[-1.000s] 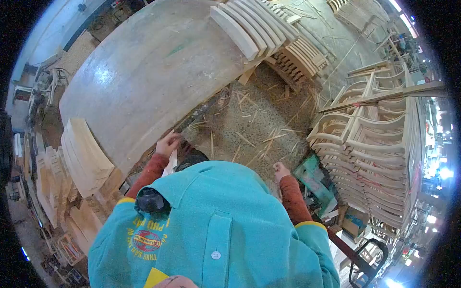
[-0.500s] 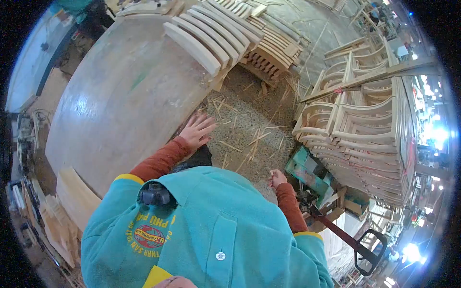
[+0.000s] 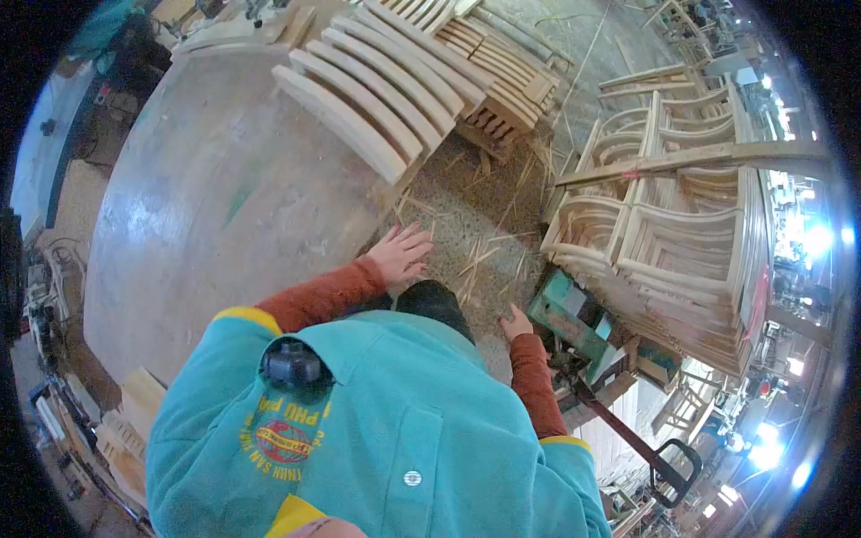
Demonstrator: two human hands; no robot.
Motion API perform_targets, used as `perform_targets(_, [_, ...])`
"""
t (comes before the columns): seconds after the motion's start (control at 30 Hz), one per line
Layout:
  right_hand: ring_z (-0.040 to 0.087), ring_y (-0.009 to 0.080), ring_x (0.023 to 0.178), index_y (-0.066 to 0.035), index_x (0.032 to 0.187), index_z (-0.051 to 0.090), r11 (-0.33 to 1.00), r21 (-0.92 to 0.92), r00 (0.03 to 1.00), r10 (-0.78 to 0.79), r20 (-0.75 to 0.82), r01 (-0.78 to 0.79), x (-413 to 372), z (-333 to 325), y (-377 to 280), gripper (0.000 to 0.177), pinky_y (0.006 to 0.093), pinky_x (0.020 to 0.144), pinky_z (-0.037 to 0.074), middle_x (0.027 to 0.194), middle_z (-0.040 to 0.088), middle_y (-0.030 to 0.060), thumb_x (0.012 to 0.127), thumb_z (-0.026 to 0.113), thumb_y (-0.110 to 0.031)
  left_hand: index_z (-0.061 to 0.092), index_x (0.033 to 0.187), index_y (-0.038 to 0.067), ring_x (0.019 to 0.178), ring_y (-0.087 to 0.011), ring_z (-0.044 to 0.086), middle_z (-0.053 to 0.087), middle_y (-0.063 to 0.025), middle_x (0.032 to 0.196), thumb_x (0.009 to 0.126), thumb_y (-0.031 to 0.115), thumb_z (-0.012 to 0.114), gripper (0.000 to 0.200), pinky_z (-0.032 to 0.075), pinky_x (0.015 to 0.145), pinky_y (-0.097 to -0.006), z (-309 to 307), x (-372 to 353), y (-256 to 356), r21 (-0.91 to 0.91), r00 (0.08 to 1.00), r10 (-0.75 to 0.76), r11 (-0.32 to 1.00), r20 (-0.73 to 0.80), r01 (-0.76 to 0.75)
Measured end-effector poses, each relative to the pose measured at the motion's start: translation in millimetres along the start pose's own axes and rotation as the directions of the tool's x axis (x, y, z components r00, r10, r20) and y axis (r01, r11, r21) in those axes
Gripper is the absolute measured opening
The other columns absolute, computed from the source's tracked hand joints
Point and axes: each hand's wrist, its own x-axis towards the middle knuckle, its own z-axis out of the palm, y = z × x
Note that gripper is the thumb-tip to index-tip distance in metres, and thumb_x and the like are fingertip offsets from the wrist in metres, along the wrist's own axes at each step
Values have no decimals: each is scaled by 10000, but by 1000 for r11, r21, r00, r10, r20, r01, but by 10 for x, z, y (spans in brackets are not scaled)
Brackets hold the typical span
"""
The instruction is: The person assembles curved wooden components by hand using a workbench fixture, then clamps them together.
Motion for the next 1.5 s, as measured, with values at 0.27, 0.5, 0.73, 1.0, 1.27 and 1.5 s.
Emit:
perform_targets(0.27, [523,212,1125,-60,1341,398,753,455,861,-291,-417,475,1853,-1614,-1796,540,315,940,402,1246,533,136,822,544,-76,199,1375,-9,1138,-331,499,500,-207,1242,881,320,508,669,375,970,-352,-1073,242,-502,-703,685,-726,520,-64,485])
perform_targets(0.5, [527,308,1110,-83,1372,345,598,9,550,-731,-405,802,3513,-2410,-4318,607,363,976,381,1216,537,186,833,579,-236,-58,1411,-18,1174,-412,448,399,-358,1264,821,533,541,1004,354,990,-392,-1075,735,-1075,-723,449,-891,268,65,637])
perform_targets(0.73, [524,369,1095,-78,1337,370,729,51,730,-684,8,682,4189,-2322,-5135,611,400,955,386,1169,542,253,867,503,-446,-82,1413,1,1159,-428,450,389,-369,1262,800,588,528,1045,368,987,-392,-1125,1109,-1194,-719,274,-944,61,184,692])
perform_targets(1.0, [593,409,900,-119,1255,433,669,-284,699,-715,8,687,4274,-2183,-5260,482,467,824,443,964,627,226,912,383,-452,-107,1389,-35,1169,-504,401,311,-415,1281,779,569,561,1088,338,1013,-424,-1028,1275,-1140,-719,303,-949,152,84,678])
perform_targets(1.27, [599,421,844,-155,1231,436,620,-181,626,-779,-33,763,4350,-2085,-5311,443,500,751,452,899,622,249,914,381,-460,-100,1381,-75,1220,-432,390,319,-372,1317,809,547,539,1060,340,1018,-376,-899,1300,-1029,-714,334,-942,212,33,668])
perform_targets(1.5, [540,445,976,-103,1204,437,660,-253,690,-723,42,707,4262,-2149,-5253,418,484,845,419,1041,576,270,918,391,-404,40,1428,21,1063,-407,537,537,-307,1135,826,555,518,936,410,926,-389,-1336,1003,-972,-703,324,-917,71,234,708])
